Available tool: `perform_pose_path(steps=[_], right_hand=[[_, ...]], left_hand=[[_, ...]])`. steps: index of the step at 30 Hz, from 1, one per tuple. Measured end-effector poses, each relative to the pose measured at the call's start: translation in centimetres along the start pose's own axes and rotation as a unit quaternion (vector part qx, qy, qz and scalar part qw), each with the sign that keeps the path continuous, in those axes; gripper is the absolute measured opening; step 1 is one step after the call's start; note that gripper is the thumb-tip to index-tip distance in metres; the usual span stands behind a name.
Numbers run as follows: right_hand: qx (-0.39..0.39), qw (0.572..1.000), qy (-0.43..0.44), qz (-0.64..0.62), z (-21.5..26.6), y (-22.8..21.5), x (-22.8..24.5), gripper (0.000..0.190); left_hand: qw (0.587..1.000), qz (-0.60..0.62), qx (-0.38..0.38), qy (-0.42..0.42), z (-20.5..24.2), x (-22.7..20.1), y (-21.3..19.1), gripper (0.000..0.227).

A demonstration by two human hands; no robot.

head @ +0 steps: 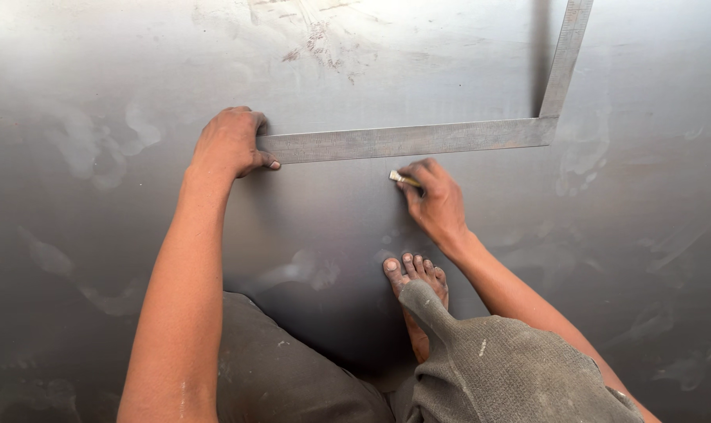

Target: The person uses a metal square ruler and a marking tool to draw straight lines on a large metal sheet. They repeatedly reposition the ruler to create intersecting lines and a rectangular outline on the sheet's surface.

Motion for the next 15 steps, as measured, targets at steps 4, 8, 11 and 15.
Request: perform_pose_path(steps=[4,8,11,15], right_hand=[[-0.016,1.000,0.007,0.002,-0.9,-0.7,-1.4,0.017],[-0.005,1.000,-0.025,0.003,-1.4,-0.7,-1.7,0.017],[0.022,0.999,-0.025,-0.020,-1.5,0.1,-1.2,0.017],[0.031,0.997,-0.062,-0.026,-1.7,1.5,0.7,0.017]], left_hand=[[1.000,0.011,-0.004,-0.003,0.1,0.0,0.3,0.066],[1.000,0.006,0.008,-0.018,-0.1,0.2,0.4,0.067],[1.000,0.005,-0.004,0.002,-0.1,0.0,0.2,0.067],[1.000,0.001,-0.009,0.006,-0.1,0.1,0.2,0.068]])
Point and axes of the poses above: each hand's wrist, its own z-axis away from the middle knuckle, its own y-axis out of the palm, x = y × z, the point moved 8 cm from there along -z, towards the middle knuckle
